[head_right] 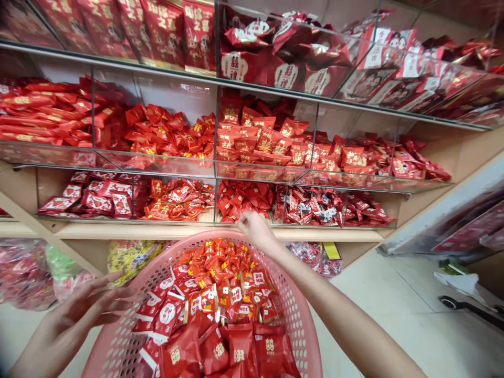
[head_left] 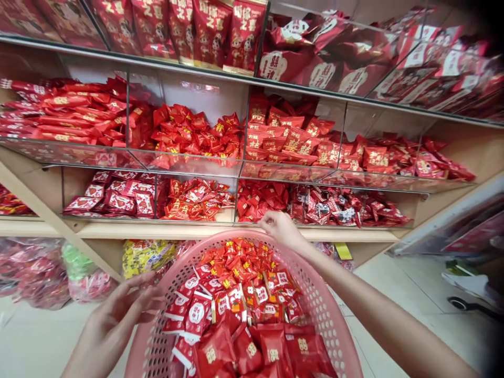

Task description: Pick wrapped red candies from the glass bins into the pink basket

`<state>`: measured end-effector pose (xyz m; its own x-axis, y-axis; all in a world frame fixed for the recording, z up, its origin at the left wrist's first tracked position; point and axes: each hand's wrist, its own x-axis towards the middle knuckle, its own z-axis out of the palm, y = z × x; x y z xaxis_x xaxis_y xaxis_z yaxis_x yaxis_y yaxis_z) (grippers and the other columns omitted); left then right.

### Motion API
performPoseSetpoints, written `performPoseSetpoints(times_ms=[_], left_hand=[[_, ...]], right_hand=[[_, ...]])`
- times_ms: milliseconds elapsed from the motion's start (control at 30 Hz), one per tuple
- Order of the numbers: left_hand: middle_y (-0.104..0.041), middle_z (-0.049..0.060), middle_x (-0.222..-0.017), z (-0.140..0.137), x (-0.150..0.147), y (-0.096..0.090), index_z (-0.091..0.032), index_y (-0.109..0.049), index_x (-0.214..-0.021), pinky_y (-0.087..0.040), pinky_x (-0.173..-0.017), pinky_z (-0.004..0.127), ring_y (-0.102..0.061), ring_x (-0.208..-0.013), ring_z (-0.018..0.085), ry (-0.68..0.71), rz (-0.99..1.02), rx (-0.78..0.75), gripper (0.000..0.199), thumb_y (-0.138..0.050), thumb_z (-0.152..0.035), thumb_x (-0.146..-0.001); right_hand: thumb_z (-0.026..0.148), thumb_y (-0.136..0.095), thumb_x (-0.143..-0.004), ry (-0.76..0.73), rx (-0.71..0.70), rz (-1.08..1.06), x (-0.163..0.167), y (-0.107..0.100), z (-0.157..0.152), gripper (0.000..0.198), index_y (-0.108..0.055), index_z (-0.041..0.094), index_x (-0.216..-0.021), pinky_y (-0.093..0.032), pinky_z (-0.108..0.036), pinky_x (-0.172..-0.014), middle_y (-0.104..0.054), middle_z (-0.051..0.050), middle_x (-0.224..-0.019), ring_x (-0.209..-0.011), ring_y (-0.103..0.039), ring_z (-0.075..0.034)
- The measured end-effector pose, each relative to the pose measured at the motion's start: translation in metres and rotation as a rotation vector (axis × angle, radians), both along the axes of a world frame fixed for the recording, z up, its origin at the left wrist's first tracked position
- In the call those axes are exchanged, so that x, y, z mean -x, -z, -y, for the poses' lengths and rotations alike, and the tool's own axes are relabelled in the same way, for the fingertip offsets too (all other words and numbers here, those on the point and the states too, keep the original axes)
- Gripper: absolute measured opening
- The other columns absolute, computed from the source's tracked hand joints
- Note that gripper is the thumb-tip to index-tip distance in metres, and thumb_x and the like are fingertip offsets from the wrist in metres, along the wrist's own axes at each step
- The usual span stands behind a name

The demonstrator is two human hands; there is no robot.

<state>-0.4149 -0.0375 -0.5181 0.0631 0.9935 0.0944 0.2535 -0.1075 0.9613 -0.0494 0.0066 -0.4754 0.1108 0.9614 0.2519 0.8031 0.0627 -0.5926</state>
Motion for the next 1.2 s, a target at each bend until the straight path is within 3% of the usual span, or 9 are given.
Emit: performPoseSetpoints(times_ms=[133,233,333,500,767,1000,1200], left_hand=[[-0.074,0.007,-0.091,0.000,0.010,0.024,-0.023,-0.058,-0.113,-0.062,-0.065,0.032,-0.071,-0.078,0.026,-0.035,0.064,0.093,0.056,-0.065,-0.058,-0.069],[-0.074,0.006,-0.094,0.000,0.013,0.028,-0.024,-0.057,-0.114,-0.062,-0.068,0.032,-0.070,-0.083,0.026,-0.050,0.068,0.122,0.056,-0.065,-0.057,-0.069],[-0.073,0.007,-0.095,0.000,0.012,0.027,-0.023,-0.055,-0.113,-0.062,-0.070,0.032,-0.069,-0.086,0.026,-0.044,0.079,0.154,0.058,-0.066,-0.058,-0.068],[-0.073,0.006,-0.095,-0.002,0.012,0.028,-0.024,-0.055,-0.112,-0.061,-0.070,0.031,-0.069,-0.086,0.026,-0.046,0.060,0.156,0.058,-0.066,-0.059,-0.068],[-0.074,0.007,-0.092,-0.001,0.009,0.022,-0.023,-0.057,-0.111,-0.062,-0.067,0.031,-0.070,-0.085,0.026,-0.050,0.059,0.130,0.057,-0.065,-0.060,-0.068],[-0.074,0.007,-0.092,-0.001,0.007,0.017,-0.023,-0.061,-0.107,-0.061,-0.063,0.032,-0.071,-0.080,0.026,-0.017,0.048,0.070,0.050,-0.065,-0.057,-0.070],[-0.071,0.006,-0.108,-0.003,-0.002,0.011,-0.024,-0.068,-0.098,-0.052,-0.093,0.042,-0.064,-0.104,0.029,-0.124,-0.109,-0.028,0.045,-0.063,-0.059,-0.070]], right_hand=[[0.025,-0.064,-0.073,0.335,0.062,-0.062,-0.037,0.013,-0.049,0.014,-0.061,0.018,-0.061,-0.037,-0.023,-0.059,-0.065,-0.003,-0.065,-0.068,-0.059,-0.016],[0.032,-0.067,-0.073,0.439,0.127,-0.179,-0.047,0.026,-0.069,0.024,-0.059,0.018,-0.055,-0.037,-0.023,-0.055,-0.061,-0.003,-0.057,-0.062,-0.057,-0.015],[0.033,-0.064,-0.077,0.440,0.164,-0.281,-0.045,0.033,-0.078,0.029,-0.056,0.017,-0.053,-0.037,-0.022,-0.048,-0.055,-0.001,-0.048,-0.050,-0.052,-0.012],[0.019,-0.062,-0.079,0.440,0.206,-0.472,-0.037,0.030,-0.081,0.024,-0.053,0.016,-0.057,-0.035,-0.018,-0.039,-0.048,0.004,-0.041,-0.036,-0.042,-0.007],[0.009,-0.060,-0.080,0.427,0.188,-0.656,-0.040,0.018,-0.069,0.024,-0.050,0.015,-0.059,-0.040,-0.015,-0.038,-0.053,0.003,-0.044,-0.038,-0.050,-0.006],[0.009,-0.061,-0.079,0.402,0.136,-0.689,-0.050,-0.001,-0.047,0.023,-0.052,0.015,-0.058,-0.041,-0.013,-0.039,-0.056,0.001,-0.045,-0.039,-0.050,-0.005],[0.014,-0.064,-0.077,0.390,0.081,-0.669,-0.059,-0.019,-0.017,0.020,-0.054,0.015,-0.060,-0.039,-0.014,-0.042,-0.058,0.001,-0.048,-0.041,-0.049,-0.005]])
